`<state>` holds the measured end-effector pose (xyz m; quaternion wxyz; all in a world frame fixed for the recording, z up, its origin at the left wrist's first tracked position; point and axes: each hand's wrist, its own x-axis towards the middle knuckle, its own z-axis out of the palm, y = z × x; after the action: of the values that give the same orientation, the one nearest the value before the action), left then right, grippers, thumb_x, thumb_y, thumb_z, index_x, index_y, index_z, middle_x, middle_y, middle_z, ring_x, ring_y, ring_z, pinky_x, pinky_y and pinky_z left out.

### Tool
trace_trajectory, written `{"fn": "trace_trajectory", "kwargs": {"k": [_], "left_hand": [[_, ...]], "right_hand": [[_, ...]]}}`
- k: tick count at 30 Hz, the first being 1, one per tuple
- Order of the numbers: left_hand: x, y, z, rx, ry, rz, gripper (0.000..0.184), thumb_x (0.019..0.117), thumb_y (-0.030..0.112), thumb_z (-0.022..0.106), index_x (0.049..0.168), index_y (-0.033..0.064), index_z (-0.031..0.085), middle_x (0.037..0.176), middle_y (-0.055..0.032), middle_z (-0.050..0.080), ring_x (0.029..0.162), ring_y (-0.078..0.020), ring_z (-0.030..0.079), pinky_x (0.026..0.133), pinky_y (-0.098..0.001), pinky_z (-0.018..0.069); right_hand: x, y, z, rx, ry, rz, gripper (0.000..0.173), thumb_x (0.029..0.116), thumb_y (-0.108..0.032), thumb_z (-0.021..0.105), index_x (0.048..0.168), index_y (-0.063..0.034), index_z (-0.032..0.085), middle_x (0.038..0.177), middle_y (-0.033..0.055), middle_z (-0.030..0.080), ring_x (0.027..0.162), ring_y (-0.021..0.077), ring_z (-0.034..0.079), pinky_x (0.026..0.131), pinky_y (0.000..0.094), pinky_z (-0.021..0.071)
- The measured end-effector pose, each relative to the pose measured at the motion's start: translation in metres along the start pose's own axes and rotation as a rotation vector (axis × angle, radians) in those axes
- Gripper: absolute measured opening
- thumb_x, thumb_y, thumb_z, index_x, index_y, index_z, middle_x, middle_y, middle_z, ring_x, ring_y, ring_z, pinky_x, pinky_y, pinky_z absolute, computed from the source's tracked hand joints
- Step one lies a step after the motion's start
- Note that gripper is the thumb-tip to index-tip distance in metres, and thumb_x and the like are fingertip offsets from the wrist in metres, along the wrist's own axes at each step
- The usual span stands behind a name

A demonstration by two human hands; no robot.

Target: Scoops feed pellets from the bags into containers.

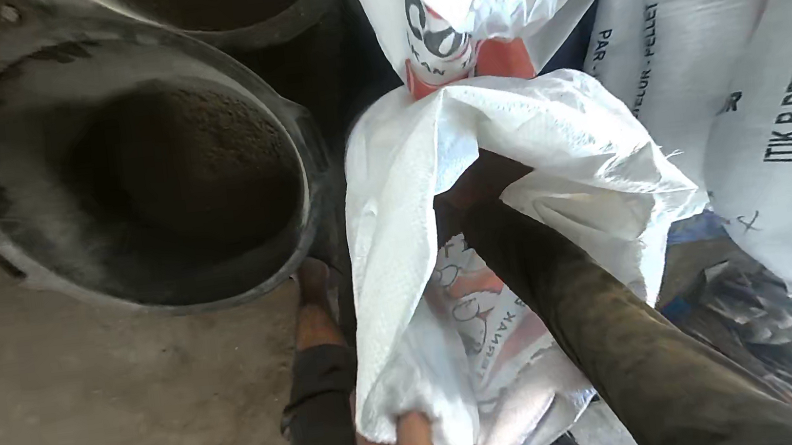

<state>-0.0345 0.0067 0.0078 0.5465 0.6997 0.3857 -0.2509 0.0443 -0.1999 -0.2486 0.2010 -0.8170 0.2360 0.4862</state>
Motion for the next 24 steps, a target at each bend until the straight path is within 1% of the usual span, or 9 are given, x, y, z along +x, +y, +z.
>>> {"fn": "trace_trajectory", "kwargs": {"k": [5, 10, 12, 14, 16, 19, 21, 23, 24], "left_hand": [[0.001, -0.002, -0.001, -0.096, -0.004, 0.015, 0.043, 0.0802, -0.019, 0.037, 0.111, 0.0099, 0.050, 0.085, 0.0225, 0.069, 0.080, 0.0119, 0.066, 0.073, -0.0122, 0.0571], [0.003, -0.003, -0.002, -0.104, -0.017, 0.011, 0.042, 0.0807, -0.017, 0.037, 0.112, 0.0075, 0.048, 0.086, 0.0209, 0.068, 0.080, 0.0109, 0.066, 0.074, -0.0128, 0.0575], [0.008, -0.001, 0.000, -0.092, 0.033, -0.013, 0.037, 0.0783, -0.014, 0.040, 0.109, 0.0044, 0.049, 0.082, 0.0171, 0.065, 0.076, 0.0107, 0.064, 0.070, -0.0117, 0.0560], [0.011, 0.001, 0.000, -0.127, 0.056, -0.038, 0.042, 0.0769, -0.011, 0.043, 0.118, -0.0013, 0.044, 0.089, 0.0110, 0.062, 0.080, 0.0102, 0.063, 0.073, -0.0115, 0.0543], [0.015, -0.006, -0.009, -0.224, -0.017, 0.010, 0.050, 0.0872, 0.000, 0.044, 0.135, -0.0058, 0.032, 0.108, 0.0062, 0.059, 0.097, 0.0102, 0.061, 0.085, -0.0117, 0.0522], [0.034, -0.022, -0.034, -0.172, 0.027, 0.081, 0.044, 0.1091, 0.026, 0.040, 0.135, -0.0092, 0.036, 0.105, 0.0006, 0.061, 0.092, 0.0060, 0.061, 0.082, -0.0149, 0.0525], [0.041, -0.046, -0.071, 0.193, 0.070, 0.065, 0.070, 0.1057, 0.049, 0.034, 0.145, -0.0094, 0.031, 0.123, -0.0075, 0.060, 0.111, -0.0054, 0.060, 0.093, -0.0257, 0.0524], [0.051, -0.078, -0.108, 0.583, 0.121, 0.017, 0.081, 0.0986, 0.054, 0.046, 0.146, -0.0115, 0.039, 0.145, -0.0325, 0.047, 0.138, -0.0426, 0.043, 0.113, -0.0572, 0.0357], [0.053, -0.093, -0.125, 0.709, 0.106, -0.083, 0.088, 0.0938, 0.058, 0.059, 0.149, -0.0077, 0.040, 0.152, -0.0377, 0.037, 0.144, -0.0551, 0.031, 0.115, -0.0690, 0.0254]], "right_hand": [[-0.003, 0.032, 0.069, 0.224, -0.179, -0.021, 0.033, 0.1033, -0.022, 0.060, 0.134, -0.0104, 0.066, 0.127, 0.0227, 0.067, 0.119, 0.0413, 0.063, 0.101, 0.0608, 0.0475], [0.011, 0.047, 0.068, 0.296, -0.416, -0.134, 0.045, 0.1041, -0.035, 0.060, 0.134, -0.0005, 0.063, 0.131, 0.0239, 0.064, 0.124, 0.0371, 0.060, 0.109, 0.0551, 0.0436], [0.005, 0.043, 0.064, 0.337, -0.429, -0.180, 0.049, 0.1007, -0.040, 0.065, 0.127, 0.0013, 0.066, 0.121, 0.0229, 0.068, 0.112, 0.0340, 0.065, 0.101, 0.0534, 0.0486], [-0.004, 0.032, 0.048, 0.351, -0.412, -0.264, 0.051, 0.0969, -0.046, 0.069, 0.119, 0.0003, 0.069, 0.111, 0.0201, 0.070, 0.103, 0.0302, 0.066, 0.095, 0.0519, 0.0507], [-0.012, 0.025, 0.027, 0.301, -0.393, -0.347, 0.049, 0.0972, -0.047, 0.068, 0.117, -0.0024, 0.072, 0.109, 0.0192, 0.071, 0.102, 0.0306, 0.067, 0.095, 0.0544, 0.0506], [-0.033, 0.024, -0.010, 0.223, -0.295, -0.409, 0.046, 0.0990, -0.047, 0.065, 0.111, -0.0043, 0.074, 0.101, 0.0172, 0.072, 0.096, 0.0296, 0.068, 0.091, 0.0539, 0.0516], [-0.057, 0.030, -0.033, 0.245, -0.193, -0.381, 0.045, 0.1005, -0.045, 0.064, 0.113, -0.0026, 0.074, 0.106, 0.0196, 0.072, 0.103, 0.0317, 0.067, 0.097, 0.0550, 0.0500], [-0.097, 0.023, -0.065, 0.299, -0.107, -0.300, 0.042, 0.1025, -0.039, 0.062, 0.120, -0.0020, 0.072, 0.117, 0.0205, 0.071, 0.114, 0.0305, 0.066, 0.105, 0.0525, 0.0478], [-0.123, 0.015, -0.082, 0.337, -0.075, -0.223, 0.042, 0.1035, -0.038, 0.060, 0.120, -0.0007, 0.071, 0.117, 0.0203, 0.070, 0.113, 0.0294, 0.065, 0.104, 0.0528, 0.0471]]}}
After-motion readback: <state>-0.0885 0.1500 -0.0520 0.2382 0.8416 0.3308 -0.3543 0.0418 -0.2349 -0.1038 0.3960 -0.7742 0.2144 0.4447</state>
